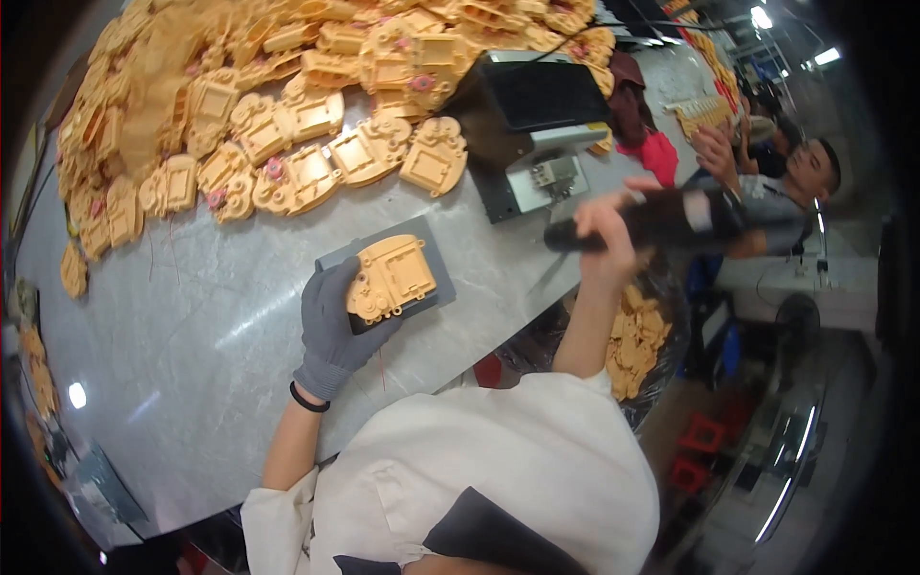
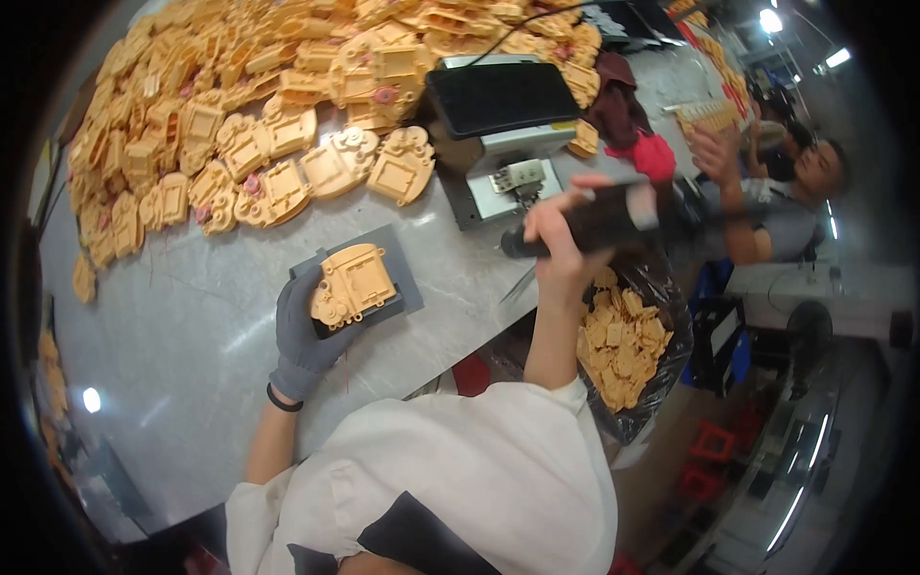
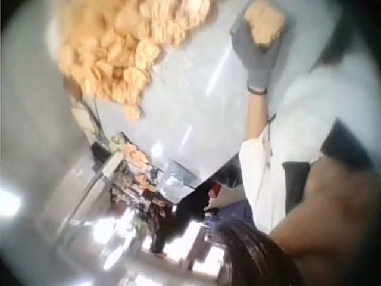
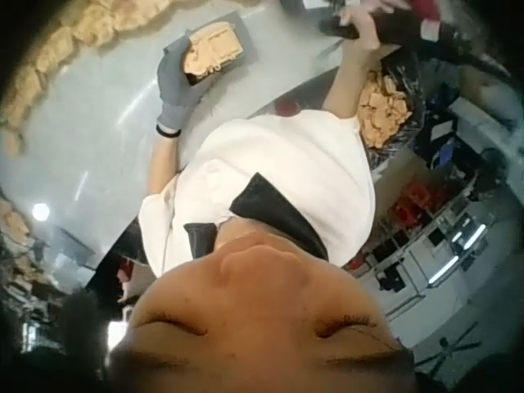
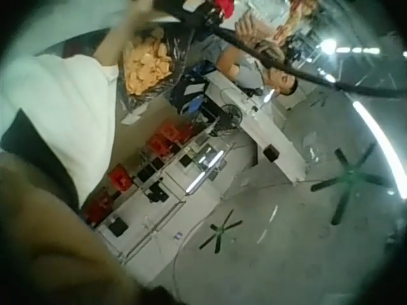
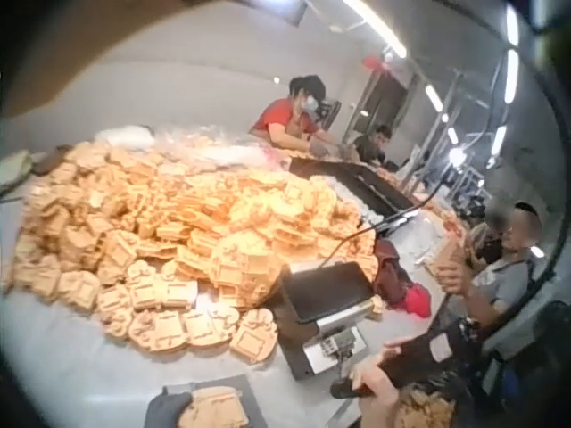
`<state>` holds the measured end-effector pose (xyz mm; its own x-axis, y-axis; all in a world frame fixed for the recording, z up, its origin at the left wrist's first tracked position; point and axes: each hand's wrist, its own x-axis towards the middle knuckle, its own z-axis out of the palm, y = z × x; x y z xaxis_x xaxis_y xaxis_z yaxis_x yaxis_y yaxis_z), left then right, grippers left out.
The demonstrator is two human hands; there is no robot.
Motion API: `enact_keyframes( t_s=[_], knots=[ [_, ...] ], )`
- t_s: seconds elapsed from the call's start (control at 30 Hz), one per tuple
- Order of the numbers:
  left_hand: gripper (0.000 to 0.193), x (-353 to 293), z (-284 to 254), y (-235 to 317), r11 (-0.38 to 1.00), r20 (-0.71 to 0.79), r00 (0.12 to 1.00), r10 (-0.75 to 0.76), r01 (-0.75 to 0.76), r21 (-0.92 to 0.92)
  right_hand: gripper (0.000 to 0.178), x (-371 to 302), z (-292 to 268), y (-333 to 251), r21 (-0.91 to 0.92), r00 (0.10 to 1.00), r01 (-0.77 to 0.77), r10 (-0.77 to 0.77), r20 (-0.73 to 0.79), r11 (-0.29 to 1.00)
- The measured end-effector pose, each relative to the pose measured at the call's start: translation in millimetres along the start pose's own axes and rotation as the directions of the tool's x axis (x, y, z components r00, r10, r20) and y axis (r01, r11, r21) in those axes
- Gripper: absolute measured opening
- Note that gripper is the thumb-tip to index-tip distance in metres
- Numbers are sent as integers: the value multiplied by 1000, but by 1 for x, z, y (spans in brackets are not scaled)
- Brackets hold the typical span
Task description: The person assembles small yellow toy car parts into complete toy cars using an electric screwdriver.
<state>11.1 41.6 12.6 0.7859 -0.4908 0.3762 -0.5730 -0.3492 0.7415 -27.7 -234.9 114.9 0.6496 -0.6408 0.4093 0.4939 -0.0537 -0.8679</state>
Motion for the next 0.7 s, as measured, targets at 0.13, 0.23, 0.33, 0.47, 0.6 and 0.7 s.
enact_keyframes(
  t_s=[0.13,0.23,0.33,0.47,0.6,0.7],
  knots=[
    [77,-2,-2,-3,1000,-22,1000,21,-20,17,60,-45,56,-22,226,956,-2,-64,285,974],
    [78,-1,1,-8,1000,-12,1000,-16,16,-2,57,-56,76,-12,157,898,-109,29,439,982],
    [78,2,-1,-6,999,-4,999,-41,41,-29,53,-61,79,-8,130,869,-157,75,488,979],
    [77,-3,-1,-10,998,-10,998,-58,58,-23,46,-67,86,-3,91,866,-119,58,496,989],
    [79,-5,-4,-13,1000,-9,1000,-23,23,-14,41,-71,90,1,69,861,-120,69,504,990],
    [81,-5,-7,-13,999,20,999,-27,27,-17,40,-73,92,2,56,860,-123,79,505,991]
  ],
)
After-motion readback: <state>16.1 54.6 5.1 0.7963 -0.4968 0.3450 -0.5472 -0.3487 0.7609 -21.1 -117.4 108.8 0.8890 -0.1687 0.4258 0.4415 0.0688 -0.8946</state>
